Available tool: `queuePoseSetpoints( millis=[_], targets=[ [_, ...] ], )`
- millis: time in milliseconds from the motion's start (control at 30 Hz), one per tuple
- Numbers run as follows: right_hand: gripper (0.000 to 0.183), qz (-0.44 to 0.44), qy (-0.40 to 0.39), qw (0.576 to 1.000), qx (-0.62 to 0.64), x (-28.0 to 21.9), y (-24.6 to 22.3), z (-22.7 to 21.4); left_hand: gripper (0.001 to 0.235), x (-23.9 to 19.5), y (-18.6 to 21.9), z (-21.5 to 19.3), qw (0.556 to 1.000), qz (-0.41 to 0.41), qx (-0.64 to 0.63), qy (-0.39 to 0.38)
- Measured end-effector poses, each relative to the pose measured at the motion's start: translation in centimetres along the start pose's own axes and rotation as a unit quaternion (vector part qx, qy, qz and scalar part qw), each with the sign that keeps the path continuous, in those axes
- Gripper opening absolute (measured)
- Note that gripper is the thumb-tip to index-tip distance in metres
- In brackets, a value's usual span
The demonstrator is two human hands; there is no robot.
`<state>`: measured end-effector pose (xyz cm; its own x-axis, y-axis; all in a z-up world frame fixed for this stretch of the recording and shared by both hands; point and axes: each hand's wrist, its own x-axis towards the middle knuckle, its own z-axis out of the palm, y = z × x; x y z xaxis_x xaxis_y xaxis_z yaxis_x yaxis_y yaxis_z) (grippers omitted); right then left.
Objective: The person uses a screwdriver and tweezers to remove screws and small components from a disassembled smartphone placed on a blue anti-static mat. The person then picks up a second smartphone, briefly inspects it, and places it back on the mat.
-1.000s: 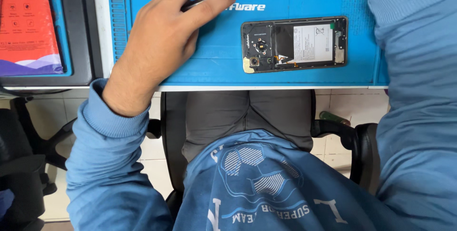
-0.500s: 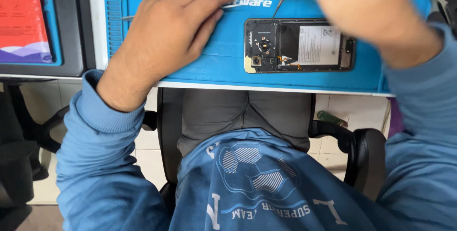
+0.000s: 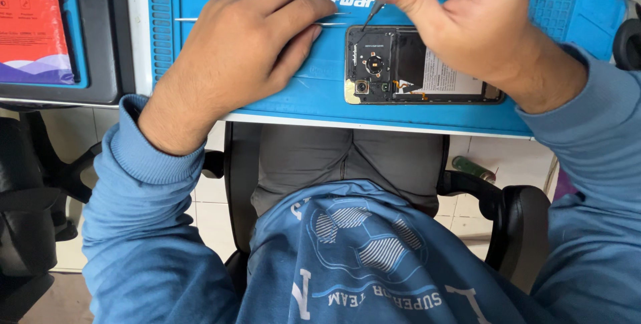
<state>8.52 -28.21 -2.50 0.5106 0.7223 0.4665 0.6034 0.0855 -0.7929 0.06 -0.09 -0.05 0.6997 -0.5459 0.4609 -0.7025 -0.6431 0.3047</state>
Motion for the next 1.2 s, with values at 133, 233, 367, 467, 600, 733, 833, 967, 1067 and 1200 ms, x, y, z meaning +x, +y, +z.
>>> queuePoseSetpoints(
  millis=[133, 233, 367, 467, 600, 733, 833, 967, 1067, 1200],
  targets=[
    [0.022, -0.058, -0.004, 0.980, -0.189, 0.7, -0.7, -0.2, 0.022, 0.1, 0.1, -0.1, 1.000, 0.001, 0.000, -0.004],
    [0.019, -0.090, -0.037, 0.970, -0.224, 1.0, -1.5, -0.6, 0.022, 0.2, 0.2, -0.2, 1.000, 0.000, 0.000, -0.005],
    [0.016, -0.079, -0.053, 0.982, -0.163, 1.4, -2.2, -0.6, 0.017, 0.1, 0.0, -0.2, 1.000, -0.019, 0.010, -0.008],
    [0.013, -0.019, -0.021, 0.999, -0.019, 1.4, -2.4, -0.5, 0.012, 0.2, -0.2, 0.1, 0.998, -0.035, 0.037, 0.028],
    [0.017, 0.080, -0.020, 0.996, 0.023, 1.1, -2.4, -0.6, 0.011, -0.2, -0.3, 0.1, 0.998, -0.057, 0.016, 0.038],
    [0.013, 0.003, -0.017, 0.999, 0.030, 0.2, -2.0, -0.3, 0.008, 0.0, -0.3, 0.1, 0.996, -0.071, -0.037, 0.043],
    [0.012, 0.016, 0.007, 0.999, 0.031, 0.2, -1.5, 0.0, 0.007, 0.1, -0.3, -0.1, 0.996, -0.074, -0.045, 0.035],
    [0.014, 0.015, 0.029, 0.999, -0.004, 0.1, -1.2, 0.2, 0.008, 0.0, -0.2, 0.2, 0.997, -0.069, -0.022, 0.041],
    [0.013, 0.008, 0.023, 1.000, -0.007, 0.3, -1.2, 0.2, 0.007, -0.2, -0.4, 0.3, 0.994, -0.102, -0.023, 0.038],
    [0.013, 0.003, 0.023, 1.000, -0.006, 0.1, -1.3, 0.0, 0.010, -0.2, -0.5, 0.7, 0.990, -0.116, -0.012, 0.075]
  ],
)
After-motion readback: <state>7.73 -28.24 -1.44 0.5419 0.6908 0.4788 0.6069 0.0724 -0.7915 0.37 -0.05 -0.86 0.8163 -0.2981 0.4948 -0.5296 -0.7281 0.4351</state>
